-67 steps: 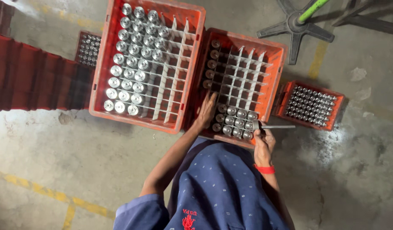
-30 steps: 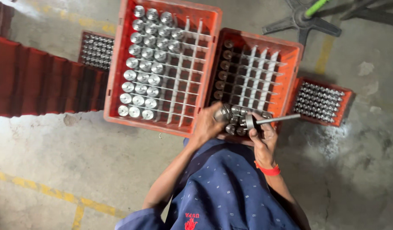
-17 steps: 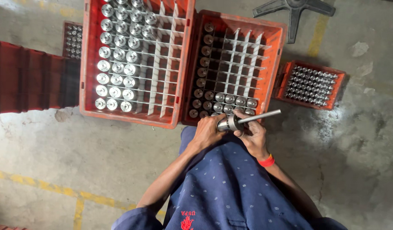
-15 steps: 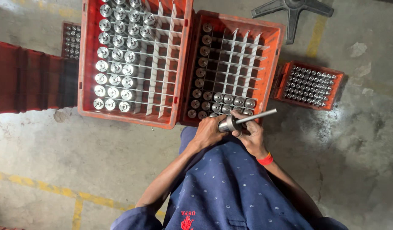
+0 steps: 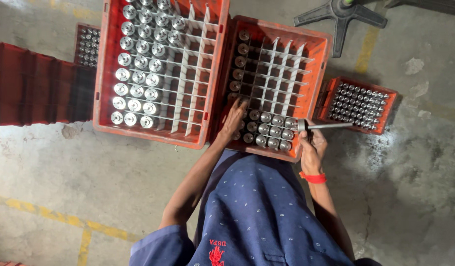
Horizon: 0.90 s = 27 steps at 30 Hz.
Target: The person repeatedly picks small cylindrical metal parts from a red crate and places them into a second red crate using a metal tool. The person continues this transfer until the first crate is empty and the second crate is filled.
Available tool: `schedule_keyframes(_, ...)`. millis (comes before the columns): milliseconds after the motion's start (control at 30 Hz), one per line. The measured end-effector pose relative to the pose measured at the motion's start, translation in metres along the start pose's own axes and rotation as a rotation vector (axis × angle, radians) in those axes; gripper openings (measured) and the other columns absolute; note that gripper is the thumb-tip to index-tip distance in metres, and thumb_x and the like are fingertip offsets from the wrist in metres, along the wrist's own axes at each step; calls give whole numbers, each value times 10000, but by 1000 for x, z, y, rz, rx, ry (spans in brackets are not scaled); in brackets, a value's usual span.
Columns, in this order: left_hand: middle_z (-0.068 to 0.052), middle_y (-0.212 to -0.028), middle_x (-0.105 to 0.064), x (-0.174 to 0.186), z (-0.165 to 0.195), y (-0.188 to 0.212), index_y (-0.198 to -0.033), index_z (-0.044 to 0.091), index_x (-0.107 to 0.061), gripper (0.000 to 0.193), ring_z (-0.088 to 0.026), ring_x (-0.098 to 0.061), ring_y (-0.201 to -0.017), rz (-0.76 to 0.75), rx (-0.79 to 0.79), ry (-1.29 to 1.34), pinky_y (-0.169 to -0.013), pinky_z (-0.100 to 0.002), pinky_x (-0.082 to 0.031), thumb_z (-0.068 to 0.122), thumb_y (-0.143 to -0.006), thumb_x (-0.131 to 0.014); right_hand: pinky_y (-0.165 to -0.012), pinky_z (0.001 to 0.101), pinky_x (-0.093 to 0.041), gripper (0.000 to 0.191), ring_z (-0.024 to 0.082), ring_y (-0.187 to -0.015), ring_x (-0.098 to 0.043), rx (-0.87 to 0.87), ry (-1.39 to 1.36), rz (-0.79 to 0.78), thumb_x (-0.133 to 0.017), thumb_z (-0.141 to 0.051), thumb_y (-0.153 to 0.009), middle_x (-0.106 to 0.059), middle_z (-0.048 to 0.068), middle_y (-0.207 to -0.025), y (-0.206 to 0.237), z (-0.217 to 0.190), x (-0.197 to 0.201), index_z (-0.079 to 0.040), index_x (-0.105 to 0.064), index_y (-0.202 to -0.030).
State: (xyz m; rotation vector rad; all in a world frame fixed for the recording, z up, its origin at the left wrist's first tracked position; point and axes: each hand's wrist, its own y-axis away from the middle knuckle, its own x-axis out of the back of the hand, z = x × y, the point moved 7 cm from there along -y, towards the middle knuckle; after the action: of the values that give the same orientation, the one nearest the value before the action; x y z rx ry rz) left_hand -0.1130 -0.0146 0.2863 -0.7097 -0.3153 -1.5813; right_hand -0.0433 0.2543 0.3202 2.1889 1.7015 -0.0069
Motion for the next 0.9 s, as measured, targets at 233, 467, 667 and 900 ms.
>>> schedule_keyframes(233,-156,-1230,-673,76,8,5,-1244,49,-666,415,-336,-686,-1050,128,-200,-24,-890,-410,-574,-62,-846,-693,-840,195,-465,441,47,-950,-582,84,15,67,-694,-23,-973,-649,-1,-1143,29,18,-17,57,-588,-1393)
schedule_keyframes(467,-250,-1377,-538,216,-76,-91,-1240,75,-708,540,-441,-492,-1273,465,-33,-523,-1030,-540,-429,243,-751,-865,-937,208,-459,484,56,-1011,-571,111,-52,40,-666,34,-961,-647,27,-1233,40,19,-42,93,-570,-1432)
schedule_keyframes(667,-183,-1450,-522,243,-92,-143,-1147,71,-707,485,-376,-413,-1434,263,70,-448,-1157,-534,-377,358,-802,-893,-927,184,-428,482,49,-968,-538,212,126,-11,-717,-16,-1004,-635,5,-1137,30,17,-62,84,-606,-1462)
schedule_keyframes(900,-125,-1161,-685,245,-34,-114,-1191,84,-710,532,-258,-650,-1165,413,-29,371,-997,-407,-572,395,-811,-916,-857,194,-455,542,37,-930,-545,30,23,46,-738,-72,-956,-630,-27,-1114,45,18,-47,43,-572,-1459)
